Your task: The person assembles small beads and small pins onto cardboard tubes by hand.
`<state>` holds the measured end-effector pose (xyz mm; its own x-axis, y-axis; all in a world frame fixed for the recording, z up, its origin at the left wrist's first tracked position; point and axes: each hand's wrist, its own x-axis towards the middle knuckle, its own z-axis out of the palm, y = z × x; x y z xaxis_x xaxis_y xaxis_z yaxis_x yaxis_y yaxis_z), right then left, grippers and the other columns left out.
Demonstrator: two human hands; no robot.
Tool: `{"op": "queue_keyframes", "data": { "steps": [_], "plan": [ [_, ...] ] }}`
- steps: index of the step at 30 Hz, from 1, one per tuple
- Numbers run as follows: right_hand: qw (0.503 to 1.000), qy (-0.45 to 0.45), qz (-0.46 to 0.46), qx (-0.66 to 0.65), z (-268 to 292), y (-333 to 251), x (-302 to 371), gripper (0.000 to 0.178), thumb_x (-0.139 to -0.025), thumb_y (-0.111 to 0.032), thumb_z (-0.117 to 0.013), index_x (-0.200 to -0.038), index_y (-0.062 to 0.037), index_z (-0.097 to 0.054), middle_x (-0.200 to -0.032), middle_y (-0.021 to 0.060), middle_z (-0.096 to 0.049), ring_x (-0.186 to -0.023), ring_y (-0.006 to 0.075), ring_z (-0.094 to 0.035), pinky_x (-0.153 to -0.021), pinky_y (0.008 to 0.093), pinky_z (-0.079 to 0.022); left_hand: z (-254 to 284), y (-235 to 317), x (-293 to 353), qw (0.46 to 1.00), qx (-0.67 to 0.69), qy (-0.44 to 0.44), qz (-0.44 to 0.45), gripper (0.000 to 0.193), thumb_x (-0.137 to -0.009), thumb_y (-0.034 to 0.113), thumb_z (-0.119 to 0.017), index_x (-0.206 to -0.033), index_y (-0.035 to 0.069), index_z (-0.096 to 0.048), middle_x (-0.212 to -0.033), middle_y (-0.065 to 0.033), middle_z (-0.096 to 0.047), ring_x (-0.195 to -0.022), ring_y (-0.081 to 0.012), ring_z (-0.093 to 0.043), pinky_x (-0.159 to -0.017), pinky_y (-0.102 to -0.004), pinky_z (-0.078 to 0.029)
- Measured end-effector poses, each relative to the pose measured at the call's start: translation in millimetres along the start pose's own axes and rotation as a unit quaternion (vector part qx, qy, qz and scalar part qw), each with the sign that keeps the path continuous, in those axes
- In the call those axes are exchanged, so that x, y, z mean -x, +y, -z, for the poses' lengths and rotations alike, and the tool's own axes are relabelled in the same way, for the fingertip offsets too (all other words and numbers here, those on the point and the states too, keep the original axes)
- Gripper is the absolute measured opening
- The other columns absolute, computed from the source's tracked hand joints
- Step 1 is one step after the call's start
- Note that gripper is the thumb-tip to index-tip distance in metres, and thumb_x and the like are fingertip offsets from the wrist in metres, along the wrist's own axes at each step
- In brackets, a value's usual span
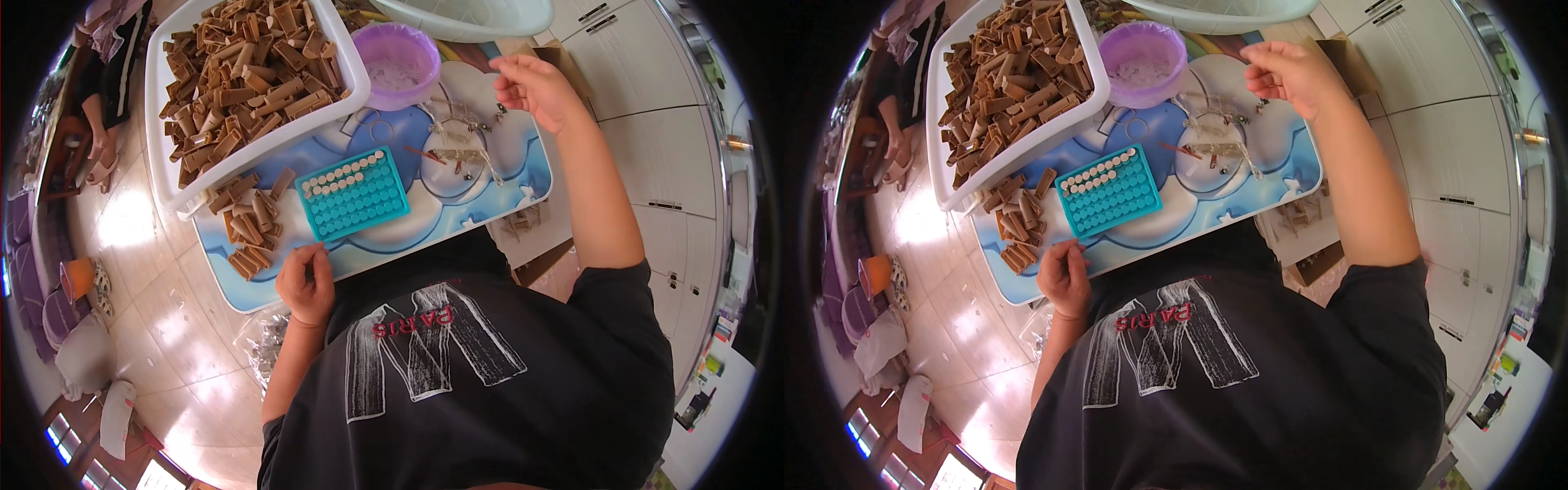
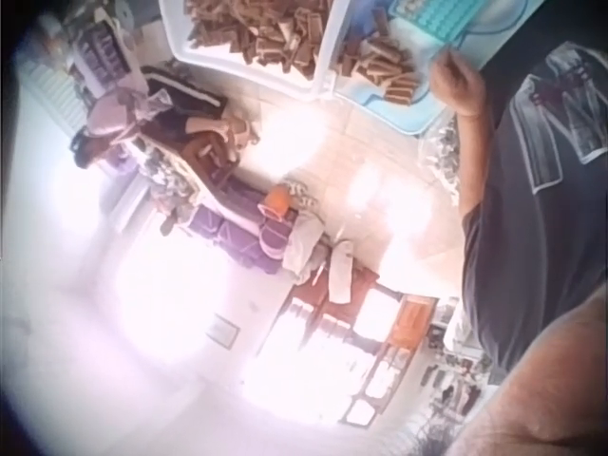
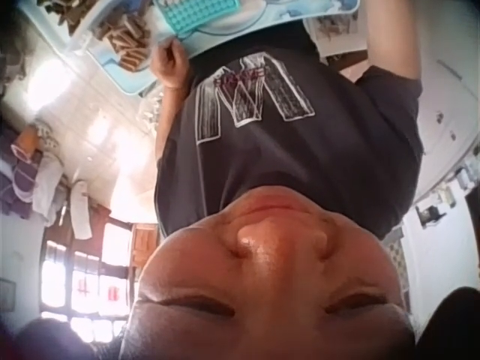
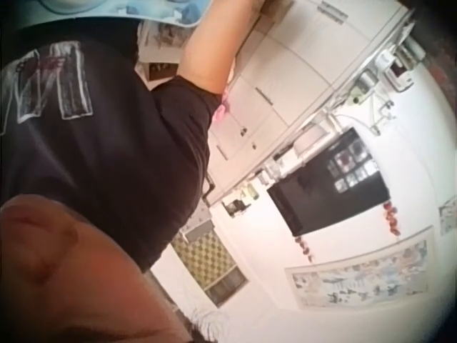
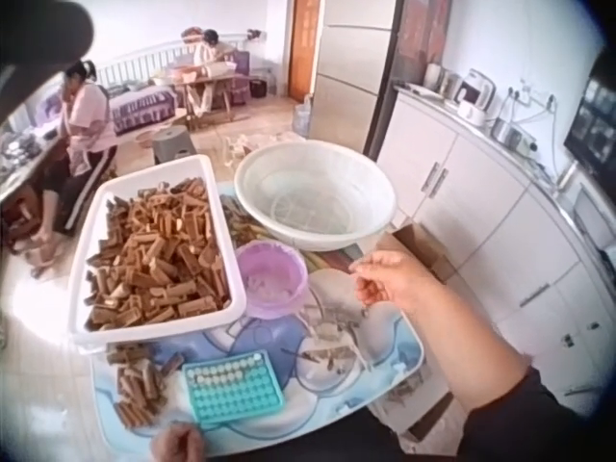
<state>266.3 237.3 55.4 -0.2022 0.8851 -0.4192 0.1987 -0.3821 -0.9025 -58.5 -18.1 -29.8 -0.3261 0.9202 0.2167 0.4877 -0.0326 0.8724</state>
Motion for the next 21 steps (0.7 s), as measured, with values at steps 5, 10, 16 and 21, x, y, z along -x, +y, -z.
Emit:
{"op": "queue_keyframes", "data": {
  "steps": [5,10,16,21],
  "plan": [
    [0.960,0.121,0.136,0.213,-3.5,41.1,30.8,0.016,-0.086,-0.016,-0.061,-0.095,-0.0028,-0.063,-0.080,-0.0012,-0.057,-0.069,0.0060,-0.050,-0.063,0.0211,-0.042,2.1,-0.7,1.7,1.000,0.023,0.012,-0.006,0.007,-0.082,-0.004,-0.057,-0.088,-0.002,-0.061,-0.069,-0.0085,-0.060,-0.056,-0.0135,-0.057,-0.053,-0.0224,-0.044],
    [0.857,0.210,0.265,0.388,-57.1,48.5,56.2,0.019,-0.075,-0.025,-0.070,-0.081,-0.0076,-0.064,-0.080,0.0027,-0.058,-0.065,0.0174,-0.056,-0.061,0.0300,-0.045,0.2,-4.2,3.4,0.999,0.029,0.022,-0.004,0.007,-0.083,-0.003,-0.057,-0.089,-0.002,-0.061,-0.069,-0.0085,-0.060,-0.054,-0.0119,-0.056,-0.052,-0.0216,-0.044],
    [0.811,0.221,0.231,0.490,-56.1,58.0,24.7,0.022,-0.073,-0.028,-0.072,-0.083,-0.0095,-0.065,-0.080,0.0024,-0.057,-0.071,0.0196,-0.057,-0.062,0.0316,-0.046,0.3,-4.3,2.6,0.998,0.052,0.027,-0.003,0.007,-0.085,-0.004,-0.055,-0.089,-0.003,-0.060,-0.071,-0.0087,-0.061,-0.055,-0.0101,-0.056,-0.052,-0.0207,-0.044],
    [0.967,0.147,0.206,0.009,-31.1,26.1,38.7,0.018,-0.082,-0.021,-0.065,-0.090,-0.0054,-0.065,-0.078,0.0010,-0.061,-0.069,0.0086,-0.055,-0.062,0.0242,-0.043,4.0,3.1,2.9,0.996,0.078,0.027,0.038,0.008,-0.084,-0.004,-0.055,-0.090,-0.002,-0.060,-0.072,-0.0094,-0.061,-0.056,-0.0112,-0.056,-0.055,-0.0222,-0.045]
  ]
}}
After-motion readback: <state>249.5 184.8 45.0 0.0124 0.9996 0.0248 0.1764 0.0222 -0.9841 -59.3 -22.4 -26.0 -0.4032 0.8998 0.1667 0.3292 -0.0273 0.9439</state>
